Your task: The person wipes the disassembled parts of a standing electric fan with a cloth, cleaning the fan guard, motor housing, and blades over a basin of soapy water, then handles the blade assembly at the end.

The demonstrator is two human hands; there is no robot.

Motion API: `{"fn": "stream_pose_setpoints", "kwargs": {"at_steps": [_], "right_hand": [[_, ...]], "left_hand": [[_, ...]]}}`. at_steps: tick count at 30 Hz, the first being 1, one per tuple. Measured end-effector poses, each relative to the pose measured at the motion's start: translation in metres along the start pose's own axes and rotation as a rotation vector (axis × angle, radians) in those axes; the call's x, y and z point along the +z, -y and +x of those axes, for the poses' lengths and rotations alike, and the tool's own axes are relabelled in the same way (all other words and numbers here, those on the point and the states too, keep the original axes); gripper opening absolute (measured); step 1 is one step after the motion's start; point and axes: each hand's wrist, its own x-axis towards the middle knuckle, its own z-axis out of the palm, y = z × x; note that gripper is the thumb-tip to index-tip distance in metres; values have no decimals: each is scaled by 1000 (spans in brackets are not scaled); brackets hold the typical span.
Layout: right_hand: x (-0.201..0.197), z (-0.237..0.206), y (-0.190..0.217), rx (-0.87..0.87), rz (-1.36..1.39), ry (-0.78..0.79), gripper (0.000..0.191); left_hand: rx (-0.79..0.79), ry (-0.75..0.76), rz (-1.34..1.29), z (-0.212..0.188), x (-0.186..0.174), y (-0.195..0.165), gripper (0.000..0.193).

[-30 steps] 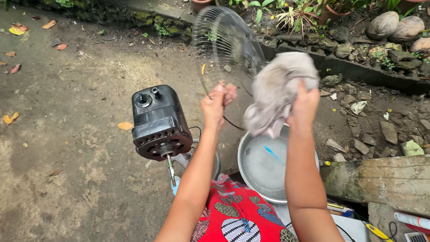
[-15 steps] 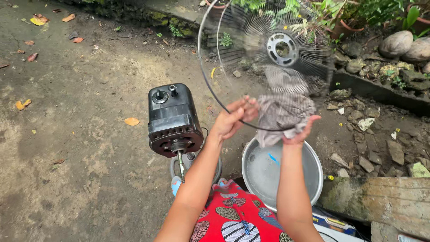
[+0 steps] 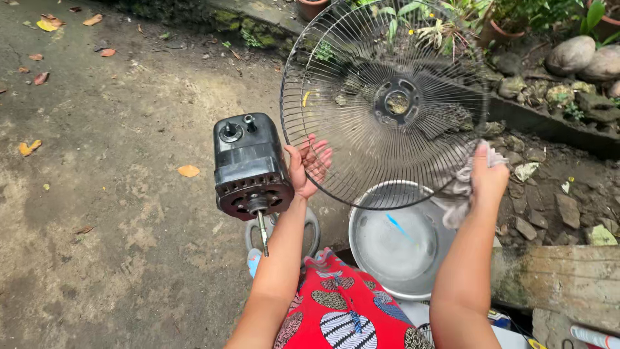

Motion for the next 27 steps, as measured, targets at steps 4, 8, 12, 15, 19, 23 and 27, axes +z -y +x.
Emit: {"fn": "stream_pose_setpoints", "kwargs": {"at_steps": [4, 8, 12, 15, 19, 23, 27], "right_hand": [[-13, -57, 48, -407, -54, -17, 45], [30, -159, 97, -692, 281, 298, 76], [74, -224, 125, -1040, 107, 162, 57], [76, -223, 139, -1142, 104, 373, 49], [74, -206, 163, -937, -25, 165, 17], [81, -217, 183, -1076, 142, 28, 13], [83, -214, 196, -1009, 282, 78, 13]], "left_hand": [[-22, 31, 41, 0, 16, 1, 81], [-64, 33, 74, -2, 42, 10, 77], [-78, 71, 83, -5, 59, 10, 75], [-148, 328, -211, -15, 66, -1, 73], [-176, 400, -216, -18, 77, 0, 73], [-2, 78, 287, -12, 80, 2, 73], [29, 66, 317, -15, 74, 0, 72]]}}
